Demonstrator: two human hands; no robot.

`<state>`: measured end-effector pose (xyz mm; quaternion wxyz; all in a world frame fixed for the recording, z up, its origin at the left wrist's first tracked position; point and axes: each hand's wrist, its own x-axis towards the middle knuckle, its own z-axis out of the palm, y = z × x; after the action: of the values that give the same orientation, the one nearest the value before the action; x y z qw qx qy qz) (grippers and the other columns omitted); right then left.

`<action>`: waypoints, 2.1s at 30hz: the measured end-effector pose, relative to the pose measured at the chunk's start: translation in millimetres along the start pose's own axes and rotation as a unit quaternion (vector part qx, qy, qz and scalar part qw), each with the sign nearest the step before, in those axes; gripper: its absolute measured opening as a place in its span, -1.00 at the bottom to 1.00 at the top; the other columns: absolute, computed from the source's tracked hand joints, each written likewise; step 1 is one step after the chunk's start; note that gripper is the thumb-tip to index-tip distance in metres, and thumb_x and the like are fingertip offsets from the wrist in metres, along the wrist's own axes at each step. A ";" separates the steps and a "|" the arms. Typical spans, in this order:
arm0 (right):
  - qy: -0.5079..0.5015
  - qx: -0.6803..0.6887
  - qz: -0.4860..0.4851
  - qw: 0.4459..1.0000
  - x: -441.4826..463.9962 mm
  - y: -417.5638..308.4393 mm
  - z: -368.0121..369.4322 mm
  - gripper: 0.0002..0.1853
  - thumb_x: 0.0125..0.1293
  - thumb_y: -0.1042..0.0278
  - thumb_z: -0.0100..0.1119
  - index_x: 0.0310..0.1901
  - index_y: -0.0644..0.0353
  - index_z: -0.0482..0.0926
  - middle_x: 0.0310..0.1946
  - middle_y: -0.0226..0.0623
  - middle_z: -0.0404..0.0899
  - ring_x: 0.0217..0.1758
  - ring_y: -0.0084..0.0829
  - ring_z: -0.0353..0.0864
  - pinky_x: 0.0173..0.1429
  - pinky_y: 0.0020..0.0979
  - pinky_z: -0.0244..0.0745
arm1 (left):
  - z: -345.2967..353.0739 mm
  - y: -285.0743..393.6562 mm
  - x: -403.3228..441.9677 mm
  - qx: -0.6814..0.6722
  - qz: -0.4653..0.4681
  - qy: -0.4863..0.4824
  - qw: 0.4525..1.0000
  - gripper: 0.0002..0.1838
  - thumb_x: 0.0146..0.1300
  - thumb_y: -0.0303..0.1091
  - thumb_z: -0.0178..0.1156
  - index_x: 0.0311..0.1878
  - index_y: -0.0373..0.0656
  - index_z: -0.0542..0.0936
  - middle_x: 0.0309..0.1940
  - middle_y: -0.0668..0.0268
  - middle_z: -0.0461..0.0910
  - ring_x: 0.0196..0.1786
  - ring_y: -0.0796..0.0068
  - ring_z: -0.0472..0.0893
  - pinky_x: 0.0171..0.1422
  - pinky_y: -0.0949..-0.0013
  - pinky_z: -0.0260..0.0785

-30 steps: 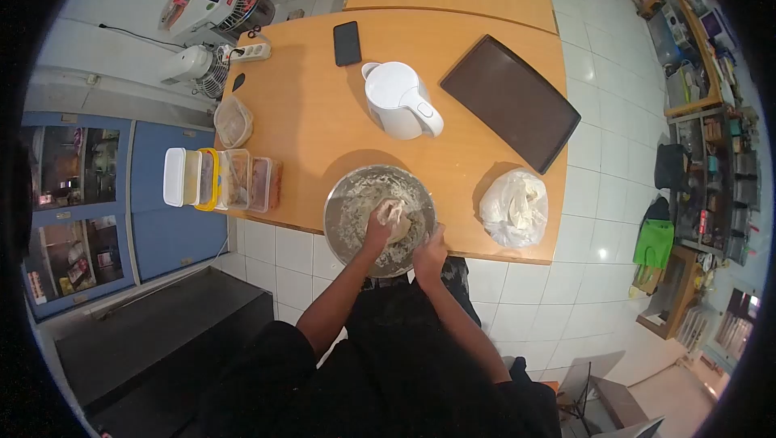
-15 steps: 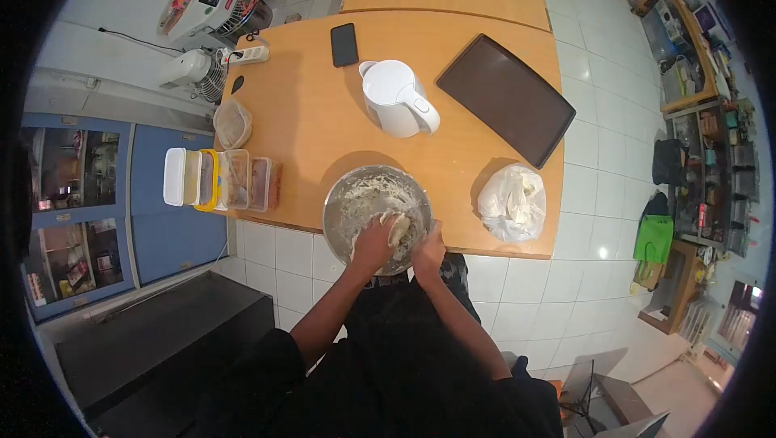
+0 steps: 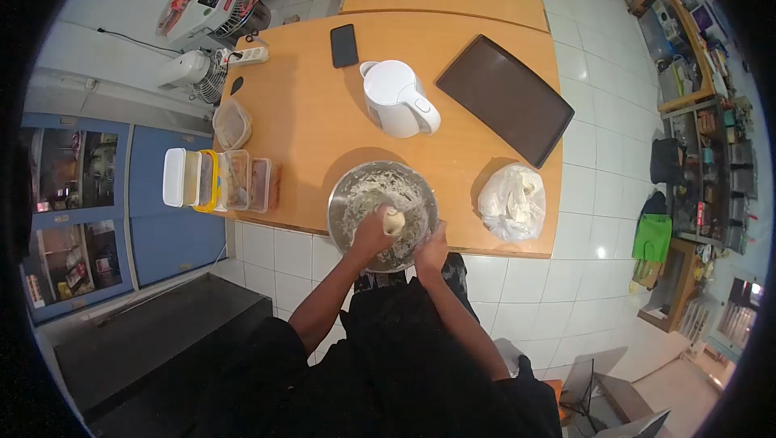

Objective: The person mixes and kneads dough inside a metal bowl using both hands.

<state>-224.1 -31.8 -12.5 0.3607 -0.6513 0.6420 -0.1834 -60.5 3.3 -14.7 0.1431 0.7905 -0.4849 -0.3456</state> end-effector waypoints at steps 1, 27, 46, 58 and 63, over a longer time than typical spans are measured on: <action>-0.003 0.006 0.010 1.000 0.6 -2.1 -2.1 -0.65 0.24 0.54 -0.01 0.03 0.22 0.17 -0.30 0.30 0.53 -0.19 0.31 0.52 -0.16 0.12 0.38 | -4.3 0.0 -5.7 -0.039 0.020 0.052 0.998 -0.16 -0.16 -0.29 0.42 0.30 0.02 0.35 0.03 -0.10 0.49 0.01 -0.14 0.55 0.09 0.02 0.45; -0.039 -0.002 0.002 0.999 10.0 -7.7 -11.3 -0.70 0.31 0.43 0.01 0.04 0.25 0.25 -0.17 0.22 0.50 -0.16 0.28 0.50 -0.11 0.10 0.39 | 51.9 -2.4 84.1 -0.327 -0.002 0.300 0.896 -0.61 0.14 -0.23 0.22 0.03 -0.14 0.49 -0.15 0.03 0.56 -0.02 0.12 0.56 0.11 0.08 0.36; -0.373 0.526 0.296 0.705 3.9 -31.4 18.0 -0.59 0.39 0.30 0.10 0.23 0.09 0.33 0.12 -0.31 0.47 0.15 -0.30 0.49 0.24 -0.06 0.38 | -20.4 2.8 42.3 -0.961 -0.091 0.056 0.255 -0.60 0.27 0.01 0.08 -0.03 -0.11 0.53 -0.19 0.23 0.56 -0.12 0.19 0.53 -0.07 0.14 0.46; -0.422 0.570 0.306 0.635 1.9 8.0 36.4 -0.77 0.33 0.36 0.19 -0.03 0.15 0.43 -0.08 -0.35 0.53 -0.03 -0.43 0.54 0.11 -0.27 0.50 | -0.7 -8.0 35.2 -0.942 -0.111 0.097 0.302 -0.58 0.34 0.00 -0.01 -0.04 -0.17 0.55 -0.22 0.22 0.59 -0.18 0.26 0.56 0.00 0.21 0.43; -0.414 0.629 0.307 0.582 6.4 15.5 38.1 -0.72 0.29 0.46 0.21 0.00 0.17 0.42 -0.08 -0.33 0.54 -0.04 -0.40 0.56 0.08 -0.33 0.52 | 12.6 -24.2 43.0 -0.913 -0.087 0.115 0.381 -0.61 0.41 -0.06 -0.09 -0.05 -0.17 0.54 -0.23 0.23 0.59 -0.20 0.28 0.56 -0.02 0.22 0.42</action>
<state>-207.5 -27.8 -50.5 0.9415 -0.0313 0.3090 -0.1307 -40.4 -20.6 -54.9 0.8022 0.2519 0.2160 -0.4964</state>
